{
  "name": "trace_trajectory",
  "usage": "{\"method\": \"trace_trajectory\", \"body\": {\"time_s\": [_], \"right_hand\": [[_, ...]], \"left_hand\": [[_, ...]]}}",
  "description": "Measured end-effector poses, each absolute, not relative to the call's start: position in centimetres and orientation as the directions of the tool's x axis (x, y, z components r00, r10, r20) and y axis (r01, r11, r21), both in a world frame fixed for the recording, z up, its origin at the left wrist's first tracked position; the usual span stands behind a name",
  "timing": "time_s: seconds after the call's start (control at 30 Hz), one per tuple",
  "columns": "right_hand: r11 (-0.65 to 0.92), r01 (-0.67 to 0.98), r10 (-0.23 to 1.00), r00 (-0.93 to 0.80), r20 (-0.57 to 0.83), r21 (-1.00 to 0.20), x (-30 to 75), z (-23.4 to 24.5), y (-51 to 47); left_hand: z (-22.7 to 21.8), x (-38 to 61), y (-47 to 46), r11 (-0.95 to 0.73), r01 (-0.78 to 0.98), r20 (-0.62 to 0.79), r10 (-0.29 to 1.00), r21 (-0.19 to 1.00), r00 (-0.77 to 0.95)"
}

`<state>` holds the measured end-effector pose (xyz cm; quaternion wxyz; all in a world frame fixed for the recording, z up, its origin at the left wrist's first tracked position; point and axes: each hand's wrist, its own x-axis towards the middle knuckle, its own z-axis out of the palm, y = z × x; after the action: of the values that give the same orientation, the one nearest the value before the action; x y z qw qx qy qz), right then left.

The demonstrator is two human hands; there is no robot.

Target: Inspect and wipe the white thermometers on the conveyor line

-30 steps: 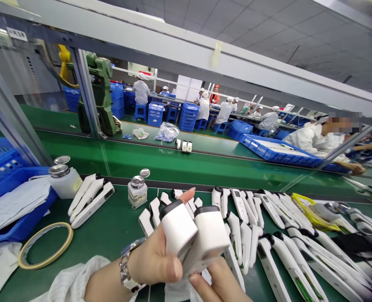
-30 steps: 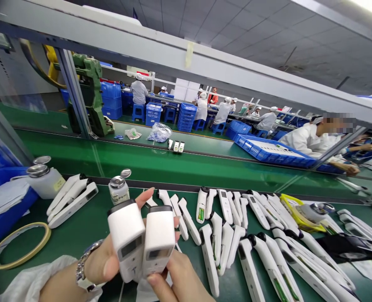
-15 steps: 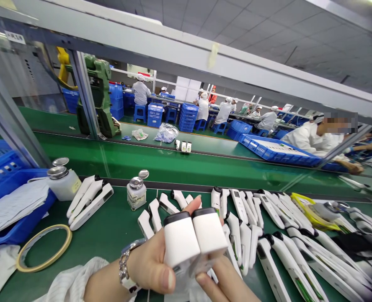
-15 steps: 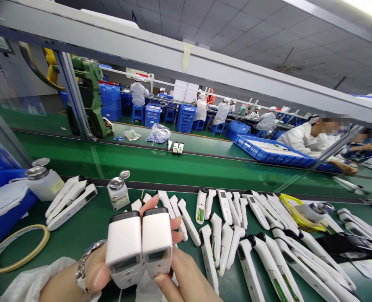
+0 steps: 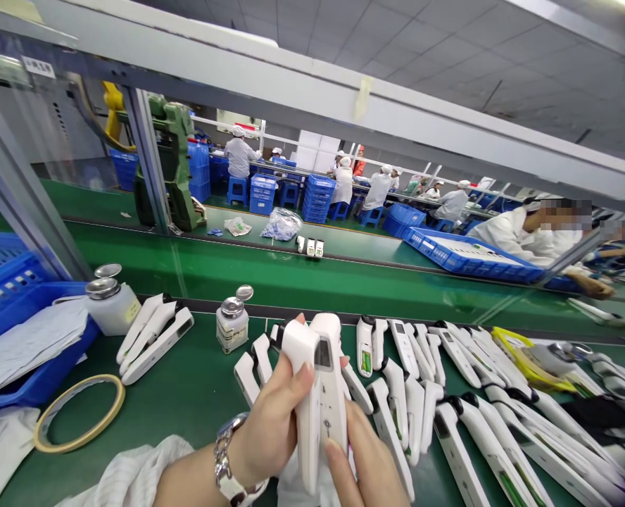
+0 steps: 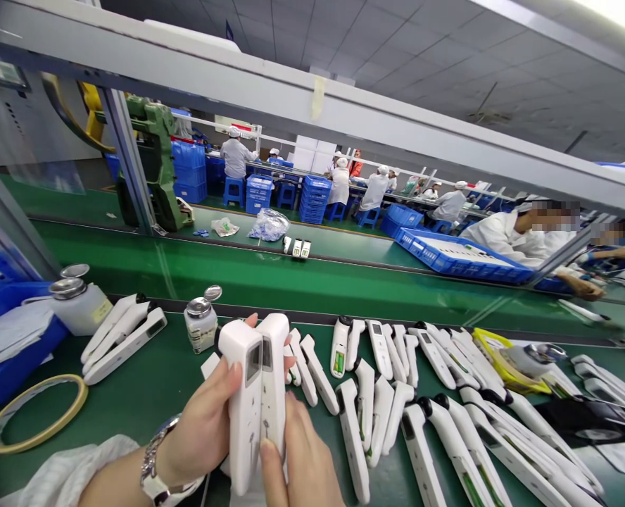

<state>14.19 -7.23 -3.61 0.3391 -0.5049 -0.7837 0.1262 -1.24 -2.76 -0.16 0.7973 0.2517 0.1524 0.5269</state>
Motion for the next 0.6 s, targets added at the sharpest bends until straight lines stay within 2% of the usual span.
{"method": "trace_trajectory", "body": {"time_s": [0.13, 0.3, 0.4, 0.5, 0.6], "right_hand": [[0.412, 0.742, 0.909, -0.294, 0.297, -0.528, 14.1, -5.5, -7.7], [0.408, 0.721, 0.91, -0.267, 0.319, -0.561, 13.6, -7.9, -8.1], [0.405, 0.693, 0.913, -0.277, 0.298, -0.596, 13.8, -8.8, -8.3], [0.348, 0.665, 0.937, -0.221, 0.271, -0.661, 13.9, -9.3, -8.6], [0.24, 0.546, 0.97, -0.099, 0.223, -0.802, 13.4, -9.0, -9.1]], "left_hand": [[0.1, -1.0, -2.5, 0.356, -0.784, -0.024, 0.916, 0.508, 0.401], [0.8, -1.0, -2.2, 0.281, -0.724, -0.111, 0.955, 0.629, 0.275], [1.0, -1.1, -2.2, 0.292, -0.689, -0.119, 0.95, 0.663, 0.288], [1.0, -1.1, -2.2, 0.307, -0.677, -0.113, 0.942, 0.668, 0.316], [1.1, -1.1, -2.2, 0.309, -0.699, -0.125, 0.945, 0.645, 0.303]]}}
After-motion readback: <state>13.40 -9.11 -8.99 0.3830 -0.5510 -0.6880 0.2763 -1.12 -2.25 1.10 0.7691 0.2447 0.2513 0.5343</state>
